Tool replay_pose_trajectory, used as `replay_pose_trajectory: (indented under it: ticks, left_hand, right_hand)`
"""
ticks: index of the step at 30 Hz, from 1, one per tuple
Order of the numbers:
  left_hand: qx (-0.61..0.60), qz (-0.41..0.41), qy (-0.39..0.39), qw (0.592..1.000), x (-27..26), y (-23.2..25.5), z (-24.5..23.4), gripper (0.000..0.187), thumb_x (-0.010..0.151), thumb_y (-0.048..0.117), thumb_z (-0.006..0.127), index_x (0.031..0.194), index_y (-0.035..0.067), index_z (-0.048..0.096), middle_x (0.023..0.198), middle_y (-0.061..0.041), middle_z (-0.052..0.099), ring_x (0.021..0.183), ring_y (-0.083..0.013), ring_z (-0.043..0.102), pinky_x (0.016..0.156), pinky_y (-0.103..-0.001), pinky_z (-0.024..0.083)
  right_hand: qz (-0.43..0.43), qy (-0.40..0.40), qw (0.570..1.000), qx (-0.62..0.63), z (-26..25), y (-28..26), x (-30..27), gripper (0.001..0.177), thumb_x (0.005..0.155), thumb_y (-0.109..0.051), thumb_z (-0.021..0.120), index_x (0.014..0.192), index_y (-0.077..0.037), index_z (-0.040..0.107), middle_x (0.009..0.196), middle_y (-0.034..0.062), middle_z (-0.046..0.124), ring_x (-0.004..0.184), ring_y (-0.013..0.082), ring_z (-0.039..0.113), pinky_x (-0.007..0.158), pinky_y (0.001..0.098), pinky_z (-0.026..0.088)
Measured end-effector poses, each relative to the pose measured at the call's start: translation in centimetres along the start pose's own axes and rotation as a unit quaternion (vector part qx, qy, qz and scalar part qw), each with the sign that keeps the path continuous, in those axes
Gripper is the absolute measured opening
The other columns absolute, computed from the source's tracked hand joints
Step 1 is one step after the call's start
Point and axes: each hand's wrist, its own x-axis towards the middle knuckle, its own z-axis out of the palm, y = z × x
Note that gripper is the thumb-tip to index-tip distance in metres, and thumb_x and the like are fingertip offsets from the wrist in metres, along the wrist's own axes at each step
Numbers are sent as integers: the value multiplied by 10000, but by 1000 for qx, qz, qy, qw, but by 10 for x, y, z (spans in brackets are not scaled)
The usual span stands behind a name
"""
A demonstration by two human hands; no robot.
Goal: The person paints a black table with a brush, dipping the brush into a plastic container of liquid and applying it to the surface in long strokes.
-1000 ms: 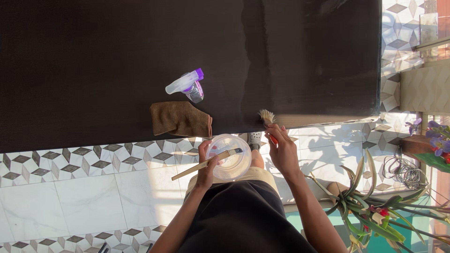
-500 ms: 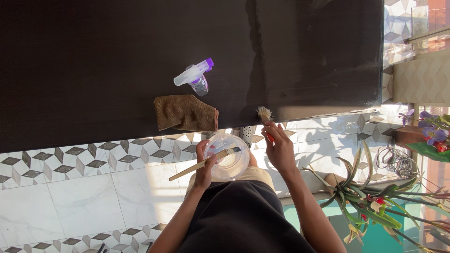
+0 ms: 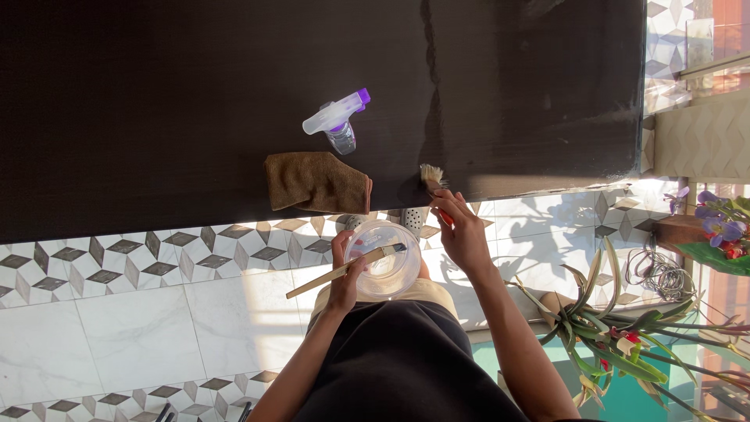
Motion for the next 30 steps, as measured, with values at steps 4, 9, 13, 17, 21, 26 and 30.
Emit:
replay_pose_trajectory:
  ticks: [4, 9, 13, 17, 21, 26, 30]
  left_hand:
    - [-3, 2, 5, 1000, 3, 6, -2, 631, 901, 250, 548, 1467, 109, 309, 1281, -169, 467, 1010, -196, 510, 838, -357, 517]
    - [14, 18, 11, 1000, 5, 15, -3, 621, 911, 257, 538, 1465, 107, 300, 1289, -157, 452, 1023, -195, 522, 822, -348, 530]
    - [-10, 48, 12, 999, 12, 18, -2, 591, 936, 240, 524, 1462, 96, 294, 1346, -165, 464, 1104, -198, 533, 827, -348, 505]
    - [-11, 48, 34, 998, 20, 21, -2, 566, 943, 234, 527, 1447, 88, 315, 1323, -165, 458, 1058, -205, 563, 814, -346, 517]
    - [-16, 57, 36, 998, 24, 22, -4, 541, 945, 237, 531, 1428, 80, 344, 1285, -168, 464, 1043, -208, 561, 797, -341, 517]
    - [0, 44, 25, 999, 30, 27, 0, 548, 931, 267, 513, 1420, 101, 331, 1251, -148, 491, 1029, -181, 582, 762, -319, 525]
    - [-1, 31, 29, 999, 32, 30, 5, 543, 936, 264, 510, 1422, 100, 333, 1243, -150, 487, 1007, -182, 569, 759, -315, 506]
  right_hand:
    - [-60, -57, 995, 53, 13, -11, 2, 195, 952, -31, 642, 1141, 8, 673, 1277, 132, 696, 1077, 348, 725, 1149, 491, 435]
    - [35, -79, 996, -7, -1, -5, -5, 136, 938, -30, 640, 1057, -18, 704, 1238, 127, 709, 988, 313, 751, 1154, 478, 422]
    - [11, -12, 1000, -3, 12, -3, 13, 111, 983, -36, 634, 1081, -19, 682, 1233, 121, 711, 1046, 331, 742, 1142, 451, 445]
    - [-22, -56, 996, 61, 11, -16, 21, 132, 959, -38, 636, 1084, -16, 673, 1249, 112, 711, 979, 331, 743, 1162, 443, 446]
    - [62, -124, 989, 44, -3, -15, 12, 144, 949, -12, 611, 1080, -17, 672, 1242, 80, 729, 742, 286, 776, 1213, 462, 397]
    - [12, -22, 1000, 0, 6, -2, 32, 131, 947, -18, 635, 1071, -19, 676, 1236, 111, 715, 1043, 330, 728, 1155, 482, 414]
    - [-68, -21, 996, 59, 17, -7, 43, 156, 954, -12, 638, 1107, -22, 669, 1258, 132, 697, 1163, 354, 695, 1153, 455, 456]
